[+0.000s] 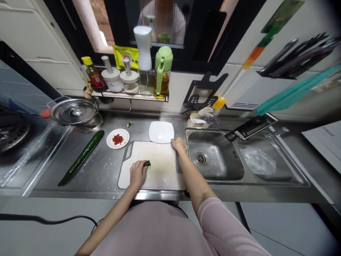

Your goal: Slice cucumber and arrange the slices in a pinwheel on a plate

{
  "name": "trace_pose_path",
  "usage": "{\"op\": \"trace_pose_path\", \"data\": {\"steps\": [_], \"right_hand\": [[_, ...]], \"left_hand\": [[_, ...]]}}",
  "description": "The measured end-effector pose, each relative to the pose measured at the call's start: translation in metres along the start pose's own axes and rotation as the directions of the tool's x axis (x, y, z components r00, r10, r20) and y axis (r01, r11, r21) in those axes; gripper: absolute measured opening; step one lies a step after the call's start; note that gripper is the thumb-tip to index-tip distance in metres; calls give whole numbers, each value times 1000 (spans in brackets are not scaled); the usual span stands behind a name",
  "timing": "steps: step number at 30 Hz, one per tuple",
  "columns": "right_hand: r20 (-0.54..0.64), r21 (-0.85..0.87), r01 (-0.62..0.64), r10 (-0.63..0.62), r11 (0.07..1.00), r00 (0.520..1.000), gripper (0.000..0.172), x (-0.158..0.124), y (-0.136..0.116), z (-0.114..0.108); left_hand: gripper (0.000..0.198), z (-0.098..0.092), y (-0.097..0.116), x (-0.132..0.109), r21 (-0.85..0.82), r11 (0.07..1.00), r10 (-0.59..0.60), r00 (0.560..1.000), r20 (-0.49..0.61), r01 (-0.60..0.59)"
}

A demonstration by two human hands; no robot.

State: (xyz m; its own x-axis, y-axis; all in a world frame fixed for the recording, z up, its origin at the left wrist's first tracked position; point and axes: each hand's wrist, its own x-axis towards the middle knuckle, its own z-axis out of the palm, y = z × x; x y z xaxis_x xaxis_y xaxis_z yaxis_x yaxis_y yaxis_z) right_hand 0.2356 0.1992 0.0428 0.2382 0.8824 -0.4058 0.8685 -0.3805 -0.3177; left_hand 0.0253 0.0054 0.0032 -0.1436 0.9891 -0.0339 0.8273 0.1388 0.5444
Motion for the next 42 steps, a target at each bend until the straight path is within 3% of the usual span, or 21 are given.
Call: {"op": "trace_pose_path", "data": {"steps": [5,10,14,20,27,34,42], "right_hand": [[-88,-2,64,-64,998,994,40,-37,36,-6],[-10,-100,27,-28,995,1000,38,-95,94,1],[19,-146,10,-7,989,1000,42,-124,118,10],[20,-117,-17,19,993,1000,48,-129,118,18],[2,-39,-40,40,998,999,39,-131,121,19],[-47,152,121,-115,981,992,21,-143,113,32],[174,-158,256,-228,954,958,21,-152,73,23]], "left_hand": [[32,0,1,2,-4,1000,27,1000,-5,-27],[31,0,0,3,7,999,40,999,14,-40],[33,-1,0,0,39,999,22,999,26,-23],[36,-2,0,-5,39,998,43,999,-31,-41],[27,6,-8,-3,-86,982,164,983,-82,-171],[28,13,-11,-6,-91,977,176,974,-143,-190],[27,20,-14,-6,-168,950,231,953,-194,-265]]}}
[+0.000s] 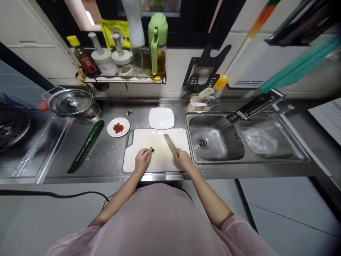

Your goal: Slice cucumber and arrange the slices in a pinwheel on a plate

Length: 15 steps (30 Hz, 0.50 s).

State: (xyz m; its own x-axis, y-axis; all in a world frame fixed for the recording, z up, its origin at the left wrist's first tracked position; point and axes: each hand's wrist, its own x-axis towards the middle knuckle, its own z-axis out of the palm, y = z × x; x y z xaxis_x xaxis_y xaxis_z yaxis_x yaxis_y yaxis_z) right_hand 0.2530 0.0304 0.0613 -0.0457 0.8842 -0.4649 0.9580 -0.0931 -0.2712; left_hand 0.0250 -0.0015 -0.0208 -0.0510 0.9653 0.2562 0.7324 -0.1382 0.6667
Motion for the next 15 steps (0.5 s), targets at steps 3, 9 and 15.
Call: {"op": "trace_pose_path", "data": {"steps": [3,9,15], "right_hand": [[11,-71,108,-108,992,994,22,-9,-18,-5],[140,-128,279,-262,952,955,22,-30,-49,0],[178,-165,311,-282,936,943,26,-33,-58,6]], "left_hand": [[28,1,-1,0,7,1000,2,1000,-1,-2],[27,2,-4,0,0,1000,12,1000,3,-12],[27,2,-4,0,5,1000,30,1000,-3,-30]]}}
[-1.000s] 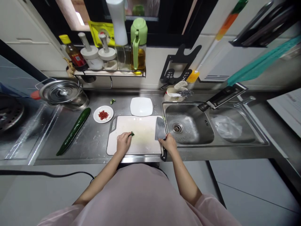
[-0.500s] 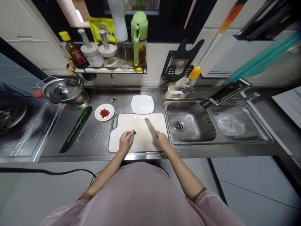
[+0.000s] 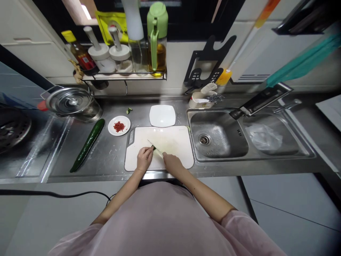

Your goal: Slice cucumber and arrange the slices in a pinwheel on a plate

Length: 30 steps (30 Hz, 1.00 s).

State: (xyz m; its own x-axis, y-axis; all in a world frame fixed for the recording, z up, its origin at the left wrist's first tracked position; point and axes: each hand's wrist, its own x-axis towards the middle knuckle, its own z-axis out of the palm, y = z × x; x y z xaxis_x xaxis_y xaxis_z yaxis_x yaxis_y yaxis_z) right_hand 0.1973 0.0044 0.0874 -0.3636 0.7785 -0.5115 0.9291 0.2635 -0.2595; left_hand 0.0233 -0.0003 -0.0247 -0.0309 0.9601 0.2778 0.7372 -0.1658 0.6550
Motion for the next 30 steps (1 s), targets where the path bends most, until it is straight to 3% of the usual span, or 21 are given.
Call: {"op": "trace_pose_path", "data": {"steps": [10,30], "right_hand": [[1,-79,18,-18,997,1000,28,-6,-3,3],[43,-79,24,-21,997,999,30,-7,-6,-8]], "left_hand": [[20,2,-3,0,-10,991,133,985,-105,-135],[18,4,-5,-1,-33,992,122,989,-82,-125]]}}
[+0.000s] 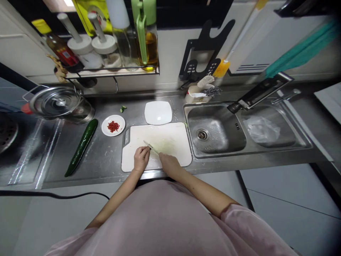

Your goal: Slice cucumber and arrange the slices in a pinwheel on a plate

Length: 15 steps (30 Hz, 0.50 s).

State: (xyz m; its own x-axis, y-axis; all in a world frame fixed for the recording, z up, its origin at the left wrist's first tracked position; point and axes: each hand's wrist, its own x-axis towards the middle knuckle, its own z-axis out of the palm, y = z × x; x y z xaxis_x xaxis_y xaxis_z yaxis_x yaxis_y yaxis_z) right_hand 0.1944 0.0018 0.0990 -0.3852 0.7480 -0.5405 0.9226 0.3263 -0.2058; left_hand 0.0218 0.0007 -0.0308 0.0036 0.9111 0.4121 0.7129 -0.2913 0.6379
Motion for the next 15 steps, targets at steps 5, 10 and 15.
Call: {"op": "trace_pose_path", "data": {"steps": [5,10,15], "right_hand": [[39,11,-6,6,1000,999,30,-1,-3,-8],[10,24,-9,8,1000,1000,29,1,-5,-7],[-8,36,0,0,999,1000,28,4,-6,-5]], "left_hand": [[19,1,-2,-1,4,1000,-1,1000,-2,1],[18,1,-2,-1,10,1000,1,1000,-4,-1],[18,1,-1,-1,7,1000,-7,1000,2,7]]}}
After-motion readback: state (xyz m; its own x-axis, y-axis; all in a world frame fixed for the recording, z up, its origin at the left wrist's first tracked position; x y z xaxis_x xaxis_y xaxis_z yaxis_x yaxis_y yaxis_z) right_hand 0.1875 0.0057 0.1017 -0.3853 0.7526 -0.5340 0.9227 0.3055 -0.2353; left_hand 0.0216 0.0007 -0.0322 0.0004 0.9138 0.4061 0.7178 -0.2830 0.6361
